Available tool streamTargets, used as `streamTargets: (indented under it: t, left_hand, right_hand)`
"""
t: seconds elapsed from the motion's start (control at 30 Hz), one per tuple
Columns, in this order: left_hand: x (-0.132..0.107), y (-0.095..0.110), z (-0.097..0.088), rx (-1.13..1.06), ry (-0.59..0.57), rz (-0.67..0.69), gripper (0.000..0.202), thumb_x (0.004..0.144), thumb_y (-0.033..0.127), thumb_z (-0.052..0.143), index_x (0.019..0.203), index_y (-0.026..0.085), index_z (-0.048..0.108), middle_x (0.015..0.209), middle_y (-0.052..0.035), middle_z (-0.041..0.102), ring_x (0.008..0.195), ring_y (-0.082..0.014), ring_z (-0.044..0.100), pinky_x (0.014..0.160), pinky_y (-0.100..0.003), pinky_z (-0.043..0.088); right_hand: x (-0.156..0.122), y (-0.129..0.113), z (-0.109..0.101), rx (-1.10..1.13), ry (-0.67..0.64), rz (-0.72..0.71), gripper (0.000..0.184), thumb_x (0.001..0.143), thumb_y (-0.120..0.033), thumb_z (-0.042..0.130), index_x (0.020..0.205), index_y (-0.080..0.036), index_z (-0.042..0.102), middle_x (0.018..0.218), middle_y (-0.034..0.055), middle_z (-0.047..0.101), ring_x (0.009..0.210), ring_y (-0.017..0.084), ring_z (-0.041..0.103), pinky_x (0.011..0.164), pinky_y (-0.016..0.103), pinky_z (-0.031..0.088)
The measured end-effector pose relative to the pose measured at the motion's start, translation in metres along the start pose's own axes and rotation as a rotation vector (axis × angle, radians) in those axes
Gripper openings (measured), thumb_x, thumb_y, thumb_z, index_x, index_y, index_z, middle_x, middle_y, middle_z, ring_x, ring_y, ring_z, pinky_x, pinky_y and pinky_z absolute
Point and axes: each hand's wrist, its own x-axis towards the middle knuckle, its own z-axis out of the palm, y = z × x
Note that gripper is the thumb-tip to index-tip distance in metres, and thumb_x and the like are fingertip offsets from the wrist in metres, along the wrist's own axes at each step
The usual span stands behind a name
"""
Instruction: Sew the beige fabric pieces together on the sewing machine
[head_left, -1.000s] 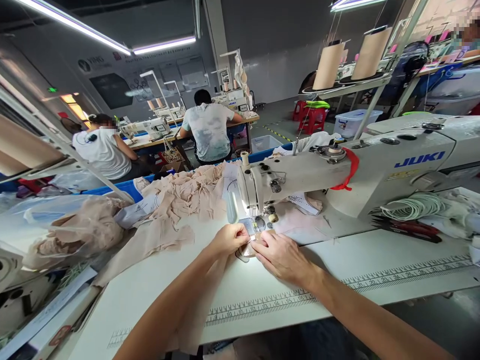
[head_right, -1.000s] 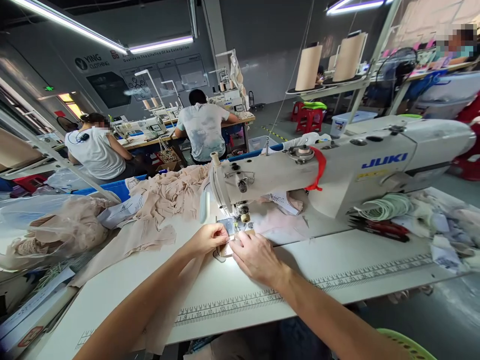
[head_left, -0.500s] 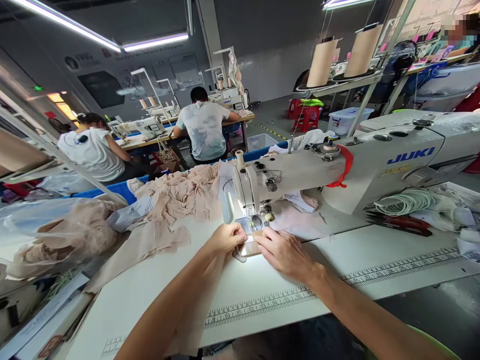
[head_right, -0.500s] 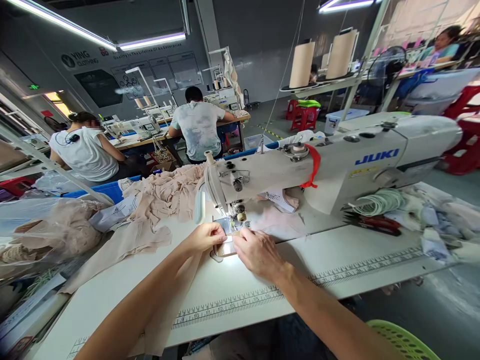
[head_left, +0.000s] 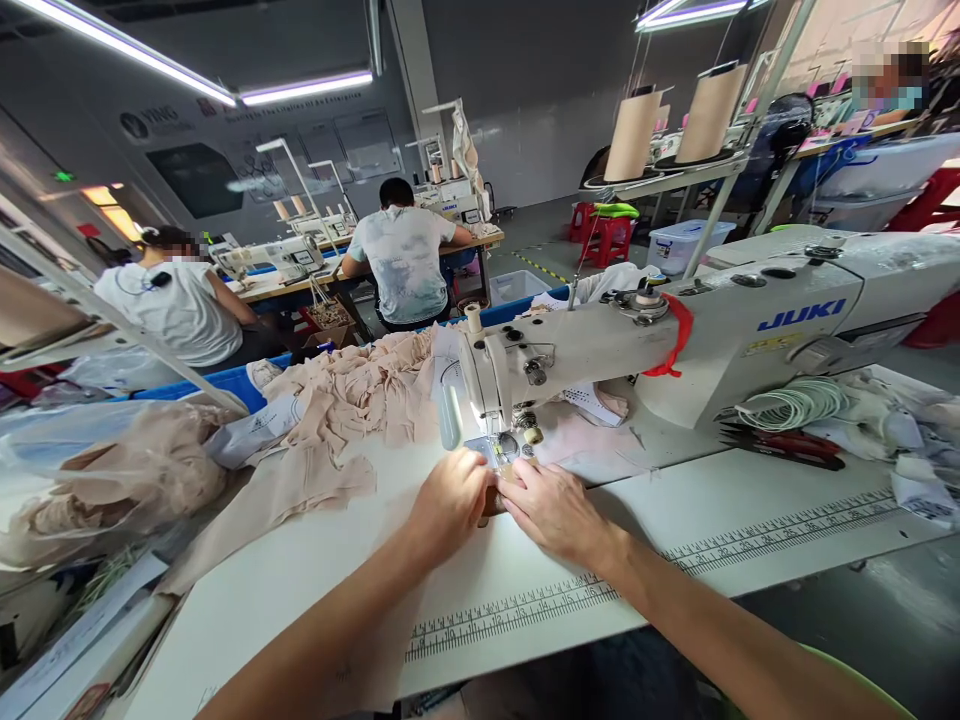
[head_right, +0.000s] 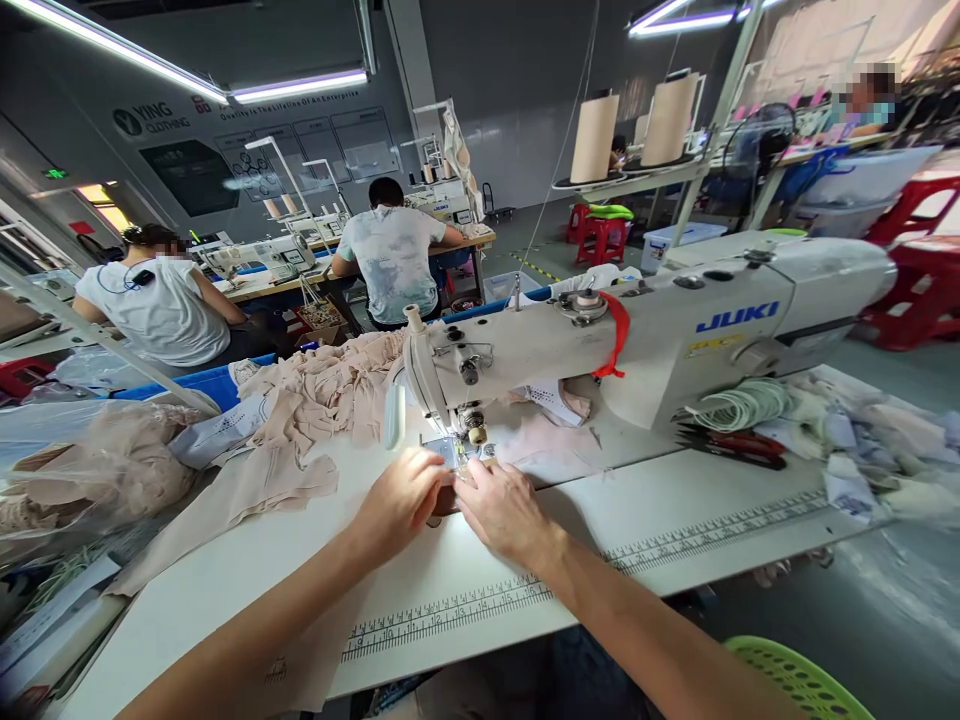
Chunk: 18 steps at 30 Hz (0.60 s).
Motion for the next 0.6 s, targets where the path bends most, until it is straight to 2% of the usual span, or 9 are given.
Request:
streamTargets:
  t: [0.07,0.2,0.47,0.6]
  left_hand:
    - [-0.011,0.009,0.000,0.018,0.012,0.113,0.029,0.098,0.011,0.038,0.106,0.017,0.065,0.106,-0.0116,0.072,0.093,-0.0241,0.067,0.080,-0.038,0.060]
    - [-0.023,0.018,0.004,0.056,0.015,0.172,0.034,0.099,0.011,0.040,0.125,0.011,0.061,0.113,-0.0150,0.071,0.100,-0.0253,0.068,0.089,-0.039,0.062]
    - [-0.020,0.016,0.011,0.143,-0.037,0.159,0.036,0.096,0.012,0.041,0.123,0.010,0.064,0.107,-0.0153,0.071,0.096,-0.0259,0.068,0.087,-0.040,0.063]
    - [-0.013,0.013,0.017,0.184,-0.053,0.125,0.035,0.094,0.012,0.041,0.118,0.011,0.067,0.106,-0.0155,0.071,0.094,-0.0264,0.067,0.084,-0.041,0.064]
  right_hand:
    - [-0.001,0.001,0.001,0.004,0.000,-0.003,0.020,0.101,-0.020,0.051,0.105,-0.021,0.071,0.093,0.0060,0.064,0.075,0.019,0.054,0.067,0.034,0.038]
    - [-0.002,0.003,0.005,0.004,0.025,-0.028,0.026,0.103,-0.022,0.049,0.119,-0.020,0.070,0.096,0.0068,0.065,0.078,0.020,0.056,0.068,0.034,0.039]
    - [0.000,0.006,0.007,-0.004,0.039,-0.041,0.031,0.105,-0.022,0.044,0.122,-0.021,0.070,0.093,0.0065,0.065,0.075,0.019,0.056,0.068,0.033,0.038]
    - [0.001,0.015,0.005,0.029,0.067,0.036,0.029,0.105,-0.024,0.044,0.112,-0.021,0.072,0.092,0.0059,0.065,0.070,0.018,0.055,0.067,0.034,0.037]
